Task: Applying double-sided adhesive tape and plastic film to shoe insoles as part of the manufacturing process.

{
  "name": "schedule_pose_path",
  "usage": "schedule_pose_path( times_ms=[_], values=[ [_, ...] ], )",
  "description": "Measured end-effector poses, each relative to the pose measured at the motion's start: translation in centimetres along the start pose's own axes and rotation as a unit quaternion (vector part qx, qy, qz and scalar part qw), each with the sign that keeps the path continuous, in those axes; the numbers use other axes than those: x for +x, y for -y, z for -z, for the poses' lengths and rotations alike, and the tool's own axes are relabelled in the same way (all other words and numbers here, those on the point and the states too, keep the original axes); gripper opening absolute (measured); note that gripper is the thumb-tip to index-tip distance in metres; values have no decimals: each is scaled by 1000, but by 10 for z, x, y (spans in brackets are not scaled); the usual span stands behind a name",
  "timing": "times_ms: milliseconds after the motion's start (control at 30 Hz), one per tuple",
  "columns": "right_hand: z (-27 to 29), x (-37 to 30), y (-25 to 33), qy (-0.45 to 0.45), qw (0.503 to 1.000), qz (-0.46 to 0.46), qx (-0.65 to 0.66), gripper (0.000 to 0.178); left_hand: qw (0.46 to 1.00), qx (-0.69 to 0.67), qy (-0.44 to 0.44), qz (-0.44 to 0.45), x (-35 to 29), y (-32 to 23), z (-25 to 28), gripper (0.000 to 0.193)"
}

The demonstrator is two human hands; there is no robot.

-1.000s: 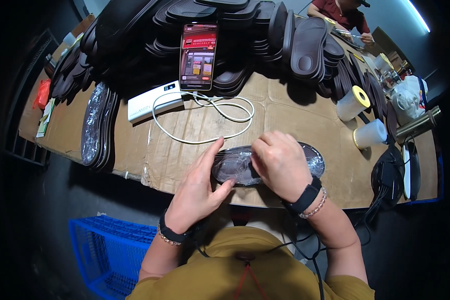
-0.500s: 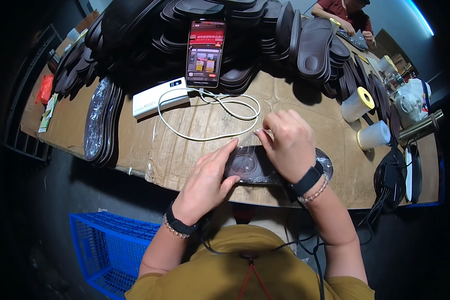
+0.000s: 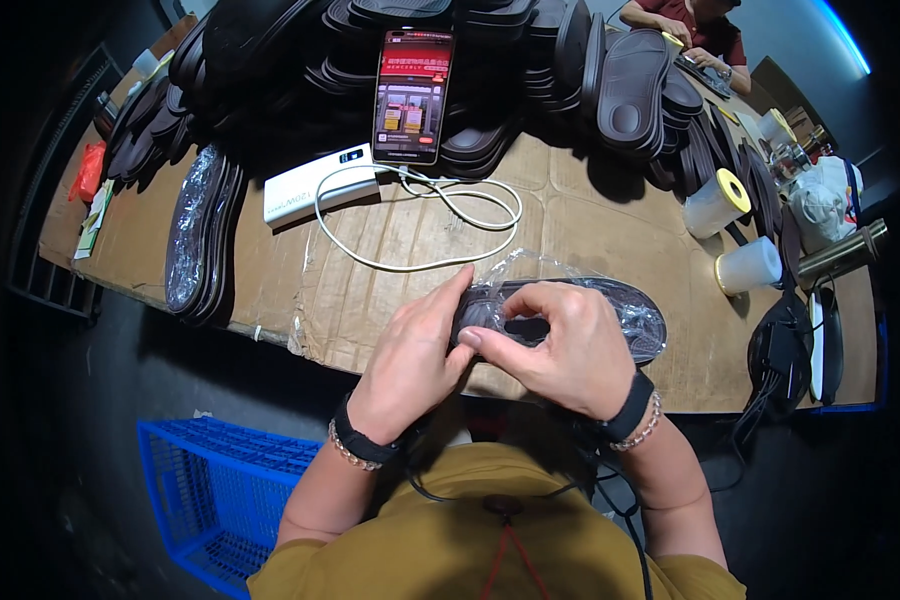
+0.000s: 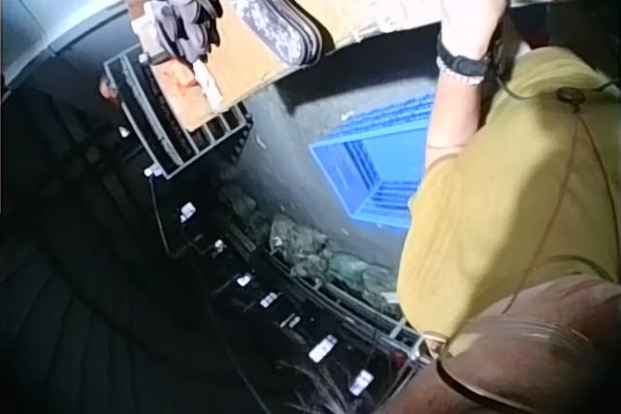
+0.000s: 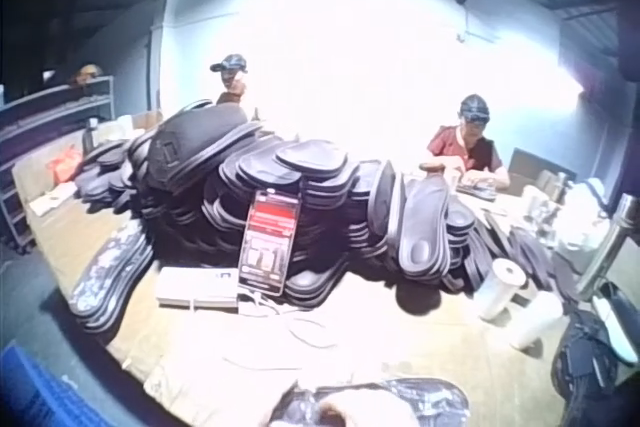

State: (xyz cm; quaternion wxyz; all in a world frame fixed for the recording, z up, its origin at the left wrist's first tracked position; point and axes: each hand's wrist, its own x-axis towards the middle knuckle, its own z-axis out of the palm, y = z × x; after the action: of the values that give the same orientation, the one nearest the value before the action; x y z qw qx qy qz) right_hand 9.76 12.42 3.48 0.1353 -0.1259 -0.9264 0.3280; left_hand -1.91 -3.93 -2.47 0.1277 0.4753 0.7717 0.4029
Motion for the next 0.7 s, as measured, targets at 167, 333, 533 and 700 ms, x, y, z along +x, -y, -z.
schedule_pose_path(
  times_ms=[167,333,533,700],
  values=[
    [-4,-4,-16,-25,987,8,158,20,1000,-6,7,19,-3,4,2,79],
    [-2,-19,-28,52,964,-2,260,11,1000,4,13,2,-4,7,-1,83],
    [-6,-15,-35,44,967,136,213,9,1000,4,20,-2,-4,8,-1,85],
    [-1,-9,-38,49,970,110,213,9,998,-51,30,-3,0,7,0,86]
  ],
)
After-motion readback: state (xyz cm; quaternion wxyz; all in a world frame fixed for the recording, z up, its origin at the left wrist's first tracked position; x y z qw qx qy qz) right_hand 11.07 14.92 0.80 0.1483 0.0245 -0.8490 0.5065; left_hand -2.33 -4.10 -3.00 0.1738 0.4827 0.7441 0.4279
